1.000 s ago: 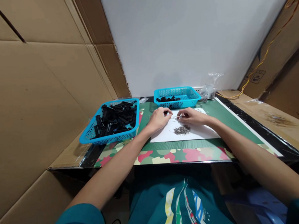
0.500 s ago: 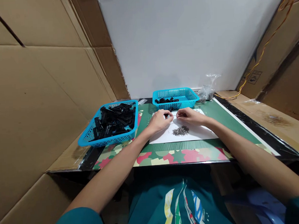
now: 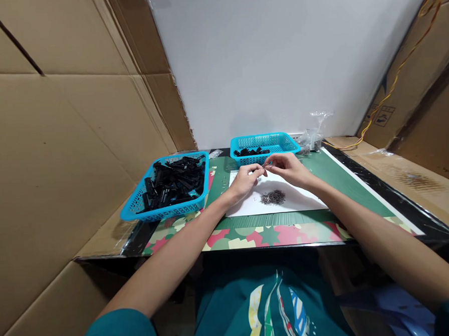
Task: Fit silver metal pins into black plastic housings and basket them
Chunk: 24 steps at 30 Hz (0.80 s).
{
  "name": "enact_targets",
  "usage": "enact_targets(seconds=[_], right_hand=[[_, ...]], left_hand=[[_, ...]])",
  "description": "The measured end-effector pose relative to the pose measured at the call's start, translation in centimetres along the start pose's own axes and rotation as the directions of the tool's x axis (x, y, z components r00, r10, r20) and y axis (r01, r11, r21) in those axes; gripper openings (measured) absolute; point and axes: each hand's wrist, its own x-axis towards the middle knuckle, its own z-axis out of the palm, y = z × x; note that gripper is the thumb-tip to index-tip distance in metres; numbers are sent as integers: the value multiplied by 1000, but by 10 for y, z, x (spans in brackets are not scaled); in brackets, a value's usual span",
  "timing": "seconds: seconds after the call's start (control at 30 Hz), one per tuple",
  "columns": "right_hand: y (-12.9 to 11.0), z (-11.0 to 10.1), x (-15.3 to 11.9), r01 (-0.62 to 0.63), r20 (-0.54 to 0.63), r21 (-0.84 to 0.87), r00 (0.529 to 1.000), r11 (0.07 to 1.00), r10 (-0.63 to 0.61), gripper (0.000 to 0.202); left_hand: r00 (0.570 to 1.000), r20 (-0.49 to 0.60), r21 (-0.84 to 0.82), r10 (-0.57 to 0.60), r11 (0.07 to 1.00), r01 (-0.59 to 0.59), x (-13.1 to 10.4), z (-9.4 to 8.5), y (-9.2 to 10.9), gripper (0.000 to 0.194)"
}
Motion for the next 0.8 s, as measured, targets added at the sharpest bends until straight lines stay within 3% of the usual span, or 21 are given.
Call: enact_targets(seconds=[0.13, 0.3, 0.63, 0.8], right_hand=[[-4, 0, -6, 72, -99, -281, 990, 957, -103, 20], [-5, 6, -12, 144, -63, -502, 977, 853, -202, 24], [-7, 11, -12, 149, -56, -606, 972, 781, -229, 26], [-7, 12, -10, 99, -182, -534, 956, 840, -228, 20]], left_hand=[[991, -2, -191, -134, 973, 131, 0, 0, 4, 25], [981, 24, -238, -190, 952, 190, -3, 0, 8, 25], [969, 50, -282, -244, 927, 248, -5, 0, 13, 28], [988, -118, -235, -99, 970, 69, 3, -7, 2, 31]])
